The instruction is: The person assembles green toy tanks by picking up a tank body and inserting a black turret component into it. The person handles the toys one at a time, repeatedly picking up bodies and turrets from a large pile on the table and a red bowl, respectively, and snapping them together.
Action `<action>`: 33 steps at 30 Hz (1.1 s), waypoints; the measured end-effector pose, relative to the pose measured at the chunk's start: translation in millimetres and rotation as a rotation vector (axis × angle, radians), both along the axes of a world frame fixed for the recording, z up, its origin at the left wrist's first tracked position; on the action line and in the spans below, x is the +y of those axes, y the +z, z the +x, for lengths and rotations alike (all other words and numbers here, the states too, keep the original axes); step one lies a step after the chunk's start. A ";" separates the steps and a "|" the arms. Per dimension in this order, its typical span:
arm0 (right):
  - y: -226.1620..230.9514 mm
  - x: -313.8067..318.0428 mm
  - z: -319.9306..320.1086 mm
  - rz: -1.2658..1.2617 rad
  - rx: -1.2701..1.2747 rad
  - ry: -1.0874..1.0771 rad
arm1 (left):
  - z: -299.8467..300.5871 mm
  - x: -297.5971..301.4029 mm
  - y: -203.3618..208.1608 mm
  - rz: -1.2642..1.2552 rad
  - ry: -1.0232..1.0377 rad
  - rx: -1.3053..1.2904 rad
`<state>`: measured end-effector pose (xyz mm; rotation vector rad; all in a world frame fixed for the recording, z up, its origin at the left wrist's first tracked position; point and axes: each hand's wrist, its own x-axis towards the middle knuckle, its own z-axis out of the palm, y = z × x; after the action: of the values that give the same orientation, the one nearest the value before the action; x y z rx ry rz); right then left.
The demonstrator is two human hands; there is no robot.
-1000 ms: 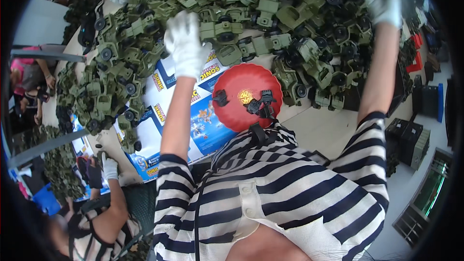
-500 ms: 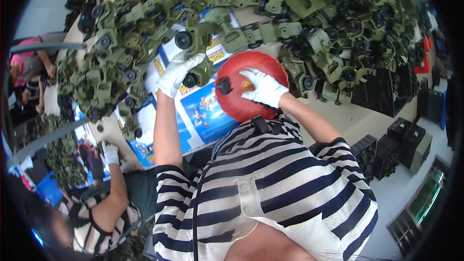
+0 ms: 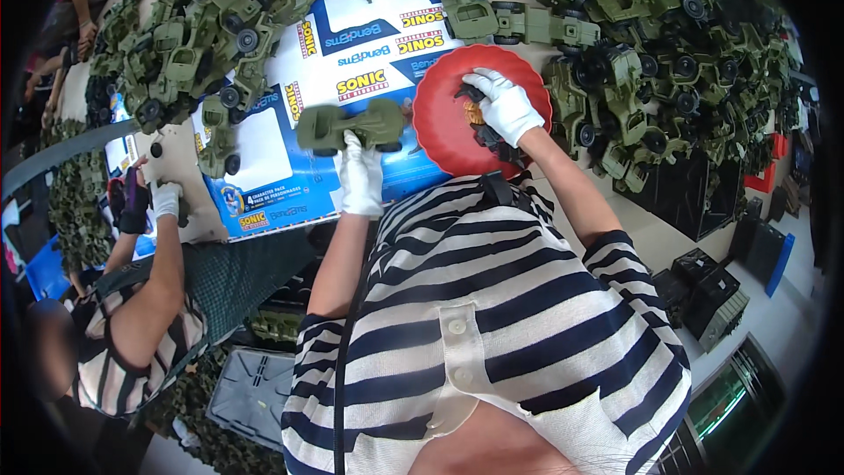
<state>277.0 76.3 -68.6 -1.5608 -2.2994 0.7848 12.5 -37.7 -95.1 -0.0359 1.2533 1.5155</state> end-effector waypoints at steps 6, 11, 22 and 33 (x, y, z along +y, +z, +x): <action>-4.9 1.1 31.2 -0.260 0.143 -0.152 | -4.9 4.6 112.2 -0.398 -1.098 0.601; -7.0 6.9 31.0 -0.147 0.089 -0.087 | -21.5 78.1 99.5 0.193 -0.950 1.801; 56.1 -0.6 -1.5 -1.096 1.298 -0.290 | -49.1 53.2 111.2 0.142 -1.037 0.310; 87.2 -0.8 -23.6 -0.977 1.098 0.017 | 11.6 54.0 173.0 0.149 -1.070 0.247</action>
<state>253.4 75.5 18.6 -0.8526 -1.1074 2.2391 24.2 16.3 77.9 0.8153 1.0511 0.6664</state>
